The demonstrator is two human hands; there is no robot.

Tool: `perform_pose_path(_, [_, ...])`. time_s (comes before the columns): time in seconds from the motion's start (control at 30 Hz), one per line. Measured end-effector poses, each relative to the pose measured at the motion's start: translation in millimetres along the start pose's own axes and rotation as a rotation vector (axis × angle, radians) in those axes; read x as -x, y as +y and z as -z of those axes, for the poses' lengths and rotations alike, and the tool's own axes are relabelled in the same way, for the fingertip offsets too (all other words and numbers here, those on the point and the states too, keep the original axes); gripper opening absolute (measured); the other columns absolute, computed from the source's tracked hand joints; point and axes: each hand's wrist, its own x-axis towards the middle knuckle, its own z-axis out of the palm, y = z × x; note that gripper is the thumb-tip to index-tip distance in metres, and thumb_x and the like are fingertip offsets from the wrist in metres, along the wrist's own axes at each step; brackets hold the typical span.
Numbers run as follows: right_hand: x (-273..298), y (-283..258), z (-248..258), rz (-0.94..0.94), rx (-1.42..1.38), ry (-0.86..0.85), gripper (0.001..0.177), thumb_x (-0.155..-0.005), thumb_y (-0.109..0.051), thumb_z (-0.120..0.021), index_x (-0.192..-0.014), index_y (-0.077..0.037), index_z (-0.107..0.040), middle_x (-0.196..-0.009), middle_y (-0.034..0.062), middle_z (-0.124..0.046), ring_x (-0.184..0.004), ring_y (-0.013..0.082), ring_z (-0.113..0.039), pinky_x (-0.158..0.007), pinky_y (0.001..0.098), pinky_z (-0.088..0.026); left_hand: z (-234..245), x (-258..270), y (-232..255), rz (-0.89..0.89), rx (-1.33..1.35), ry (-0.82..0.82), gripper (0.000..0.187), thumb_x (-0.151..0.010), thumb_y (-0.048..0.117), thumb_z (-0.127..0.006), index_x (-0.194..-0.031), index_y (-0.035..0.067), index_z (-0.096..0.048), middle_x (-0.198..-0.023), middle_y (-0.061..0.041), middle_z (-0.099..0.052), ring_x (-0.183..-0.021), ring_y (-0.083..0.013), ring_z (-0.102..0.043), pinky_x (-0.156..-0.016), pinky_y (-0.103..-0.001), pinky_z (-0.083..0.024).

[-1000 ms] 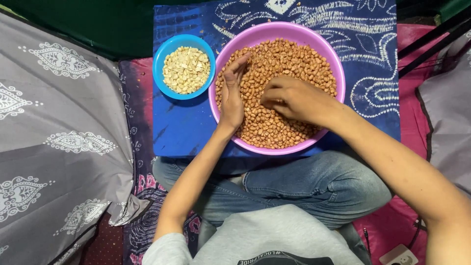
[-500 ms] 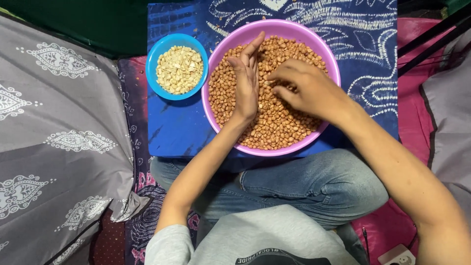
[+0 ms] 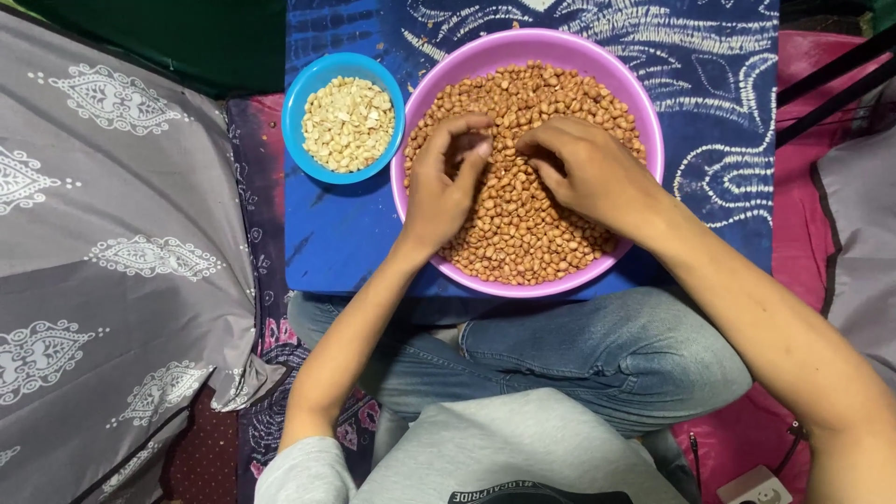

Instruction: Manually peeling and sorting nuts from a large bowl into a smaller bowl while sitting on the floor.

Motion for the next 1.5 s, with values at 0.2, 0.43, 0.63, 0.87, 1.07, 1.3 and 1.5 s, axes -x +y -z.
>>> perform_pose_path(0.2, [-5, 4, -11, 0.009, -0.058, 0.046, 0.028, -0.093, 0.005, -0.067, -0.121, 0.007, -0.070, -0.101, 0.0206, -0.073, -0.099, 0.0349, -0.071, -0.090, 0.0443, -0.057, -5, 3, 2, -0.070, -0.254, -0.092, 0.025, -0.099, 0.005, -0.067, -0.124, 0.009, -0.066, -0.103, -0.010, -0.070, -0.093, -0.0235, -0.071, -0.081, -0.037, -0.062])
perform_pose_path(0.43, [-2, -3, -7, -0.018, -0.161, 0.126, 0.034, -0.089, 0.007, -0.070, -0.122, 0.003, -0.066, -0.098, 0.0158, -0.072, -0.096, 0.0345, -0.070, -0.085, 0.0464, -0.057, -4, 0, 9, -0.110, -0.334, -0.076, 0.028, -0.098, 0.006, -0.071, -0.125, 0.008, -0.065, -0.099, -0.011, -0.073, -0.089, -0.0246, -0.074, -0.077, -0.036, -0.061])
perform_pose_path(0.63, [-4, -7, -3, -0.035, -0.143, 0.064, 0.042, -0.087, 0.008, -0.069, -0.128, 0.005, -0.064, -0.098, 0.0187, -0.074, -0.098, 0.0394, -0.070, -0.091, 0.0512, -0.053, -1, -2, 13, -0.128, -0.346, -0.122, 0.023, -0.099, 0.006, -0.068, -0.122, 0.007, -0.066, -0.098, -0.013, -0.072, -0.091, -0.0302, -0.073, -0.078, -0.041, -0.060])
perform_pose_path(0.87, [-4, -2, -13, -0.077, -0.206, 0.155, 0.042, -0.089, 0.002, -0.074, -0.129, -0.004, -0.063, -0.096, 0.0119, -0.076, -0.095, 0.0315, -0.070, -0.090, 0.0456, -0.053, -4, -5, 9, -0.177, -0.383, -0.127, 0.020, -0.099, 0.010, -0.070, -0.119, 0.010, -0.070, -0.099, -0.010, -0.073, -0.093, -0.0284, -0.072, -0.081, -0.038, -0.059])
perform_pose_path(1.07, [-4, -5, -3, -0.199, -0.593, 0.221, 0.041, -0.093, 0.006, -0.072, -0.130, -0.004, -0.057, -0.097, 0.0114, -0.074, -0.088, 0.0145, -0.064, -0.080, 0.0223, -0.048, -9, -6, 0, -0.266, -0.275, -0.044, 0.017, -0.100, 0.010, -0.071, -0.116, 0.012, -0.074, -0.100, -0.007, -0.075, -0.094, -0.0270, -0.074, -0.082, -0.036, -0.060])
perform_pose_path(1.3, [-2, -15, 12, -0.220, -0.649, 0.286, 0.041, -0.096, 0.002, -0.074, -0.131, -0.004, -0.054, -0.097, 0.0116, -0.075, -0.089, 0.0106, -0.068, -0.083, 0.0191, -0.051, -9, -18, -8, -0.377, -0.228, 0.024, 0.013, -0.096, 0.009, -0.075, -0.107, 0.015, -0.079, -0.098, -0.005, -0.078, -0.091, -0.0255, -0.076, -0.080, -0.036, -0.061])
perform_pose_path(1.5, [-1, -23, 23, -0.212, -0.621, 0.389, 0.033, -0.099, 0.001, -0.072, -0.128, -0.003, -0.057, -0.099, 0.0126, -0.075, -0.089, 0.0095, -0.067, -0.083, 0.0200, -0.054, -8, -45, -1, -0.493, -0.257, -0.068, 0.009, -0.096, 0.006, -0.074, -0.103, 0.010, -0.078, -0.095, -0.009, -0.077, -0.087, -0.0302, -0.075, -0.077, -0.039, -0.062])
